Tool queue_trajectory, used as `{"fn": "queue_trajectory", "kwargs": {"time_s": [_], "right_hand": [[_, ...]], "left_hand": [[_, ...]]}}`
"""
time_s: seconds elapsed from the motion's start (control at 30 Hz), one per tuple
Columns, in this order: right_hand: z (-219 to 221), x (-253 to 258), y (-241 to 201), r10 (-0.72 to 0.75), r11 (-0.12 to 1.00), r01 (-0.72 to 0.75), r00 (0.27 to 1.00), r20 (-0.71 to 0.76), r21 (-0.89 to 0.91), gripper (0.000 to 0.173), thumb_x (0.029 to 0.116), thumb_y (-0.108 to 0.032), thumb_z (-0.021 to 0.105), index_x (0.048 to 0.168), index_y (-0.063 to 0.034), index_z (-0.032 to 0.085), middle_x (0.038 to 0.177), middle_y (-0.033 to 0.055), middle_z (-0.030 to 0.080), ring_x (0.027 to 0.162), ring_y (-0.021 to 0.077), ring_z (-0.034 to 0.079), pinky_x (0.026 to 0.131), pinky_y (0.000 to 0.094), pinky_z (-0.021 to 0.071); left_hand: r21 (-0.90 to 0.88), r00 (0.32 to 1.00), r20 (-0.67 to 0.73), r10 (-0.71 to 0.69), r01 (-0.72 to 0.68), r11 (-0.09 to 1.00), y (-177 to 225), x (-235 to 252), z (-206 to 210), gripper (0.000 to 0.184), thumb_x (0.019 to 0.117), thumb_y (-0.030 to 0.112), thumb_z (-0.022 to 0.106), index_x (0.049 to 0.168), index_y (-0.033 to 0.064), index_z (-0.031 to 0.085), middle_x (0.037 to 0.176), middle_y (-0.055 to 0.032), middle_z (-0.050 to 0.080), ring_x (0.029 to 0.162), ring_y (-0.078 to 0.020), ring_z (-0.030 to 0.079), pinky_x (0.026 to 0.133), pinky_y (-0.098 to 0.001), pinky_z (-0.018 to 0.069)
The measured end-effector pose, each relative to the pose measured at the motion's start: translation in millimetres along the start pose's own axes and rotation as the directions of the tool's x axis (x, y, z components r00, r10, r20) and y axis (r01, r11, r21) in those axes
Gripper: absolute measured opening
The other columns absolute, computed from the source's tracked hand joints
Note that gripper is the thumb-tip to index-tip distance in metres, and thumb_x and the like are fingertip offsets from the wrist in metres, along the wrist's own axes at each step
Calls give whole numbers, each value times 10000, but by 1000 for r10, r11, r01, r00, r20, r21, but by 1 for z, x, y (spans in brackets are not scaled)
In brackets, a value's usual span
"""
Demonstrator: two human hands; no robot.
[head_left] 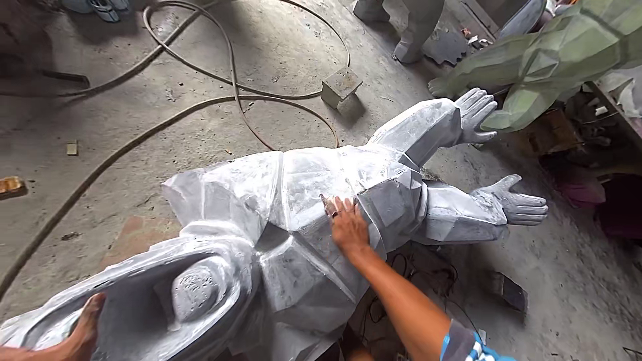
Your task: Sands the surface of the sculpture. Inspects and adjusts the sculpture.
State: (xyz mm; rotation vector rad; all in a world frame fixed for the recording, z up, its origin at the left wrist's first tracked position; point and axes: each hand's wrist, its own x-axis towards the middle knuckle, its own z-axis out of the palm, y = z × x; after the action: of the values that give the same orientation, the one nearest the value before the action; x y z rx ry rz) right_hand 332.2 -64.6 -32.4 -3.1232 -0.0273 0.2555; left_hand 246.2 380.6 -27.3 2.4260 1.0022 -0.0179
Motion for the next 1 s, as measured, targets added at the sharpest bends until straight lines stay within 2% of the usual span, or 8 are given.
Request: {"fn": "queue_trajectory", "kwargs": {"time_s": [0.13, 0.33, 0.47, 0.6, 0.7, 0.8, 0.9, 1.0], "right_hand": [[-8, 19, -3, 207, 978, -207, 978, -7, 17, 472, 1068, -202, 410, 1510, -67, 509, 1625, 147, 405, 1518, 365, 342, 1237, 579, 264], [-11, 17, 15, 114, 992, -109, 991, 69, -71, 460, 1061, -211, 404, 1485, -111, 550, 1608, 98, 448, 1509, 346, 370, 1215, 578, 306], [-18, 13, -11, 152, 988, -152, 988, 0, -16, 487, 1020, -139, 476, 1484, 4, 506, 1577, 233, 431, 1466, 419, 400, 1184, 593, 345], [-4, 12, 15, 14, 997, -15, 1000, -18, -77, 456, 1037, -178, 446, 1464, -74, 565, 1565, 141, 492, 1454, 361, 447, 1181, 584, 354], [11, 20, 15, 212, 972, -189, 962, -172, 141, 508, 1105, -261, 308, 1513, -12, 483, 1636, 187, 370, 1538, 348, 309, 1260, 550, 235], [60, -33, -24, 132, 944, -33, 949, -285, 328, 575, 1093, -285, 318, 1606, -27, 321, 1705, 157, 223, 1594, 283, 163, 1306, 504, 157], [69, -40, 0, 42, 966, 27, 965, -260, 258, 578, 1085, -324, 359, 1594, -49, 369, 1657, 137, 353, 1548, 267, 316, 1276, 495, 259], [52, 6, 17, 245, 930, -116, 903, -353, 349, 536, 1094, -273, 304, 1530, 2, 451, 1675, 162, 301, 1566, 292, 261, 1287, 515, 206]], "left_hand": [[2, 998, -54, 43, -43, 999, -26, 10, 4, 1211, 820, 703, 694, 1573, -110, 205, 1539, -335, 400, 1435, -371, 450, 1202, -453, 341], [41, 997, -62, 45, -43, 998, -36, 14, 11, 1281, 783, 778, 661, 1599, -73, 160, 1558, -339, 369, 1441, -409, 431, 1200, -496, 334], [63, 995, -81, 49, -44, 997, -41, 19, 14, 1318, 760, 799, 661, 1606, -65, 137, 1539, -345, 395, 1407, -430, 468, 1176, -528, 362], [55, 995, -75, 61, -57, 997, -43, 17, 17, 1316, 761, 785, 673, 1610, -61, 131, 1545, -351, 382, 1416, -444, 450, 1181, -536, 349], [100, 994, -91, 55, -46, 994, -46, 21, 16, 1323, 745, 804, 670, 1621, -32, 136, 1532, -347, 407, 1398, -456, 470, 1161, -559, 370], [118, 995, -78, 62, -52, 992, -47, 18, 15, 1314, 749, 806, 662, 1621, -26, 141, 1527, -349, 411, 1388, -456, 480, 1149, -574, 380], [111, 996, -55, 70, -63, 992, -36, 15, 12, 1288, 777, 779, 664, 1614, -45, 137, 1528, -356, 403, 1394, -445, 478, 1162, -541, 379], [114, 998, -47, 50, -44, 992, -30, 14, 11, 1283, 787, 783, 654, 1612, -50, 135, 1521, -351, 415, 1386, -429, 492, 1160, -533, 384]]}}
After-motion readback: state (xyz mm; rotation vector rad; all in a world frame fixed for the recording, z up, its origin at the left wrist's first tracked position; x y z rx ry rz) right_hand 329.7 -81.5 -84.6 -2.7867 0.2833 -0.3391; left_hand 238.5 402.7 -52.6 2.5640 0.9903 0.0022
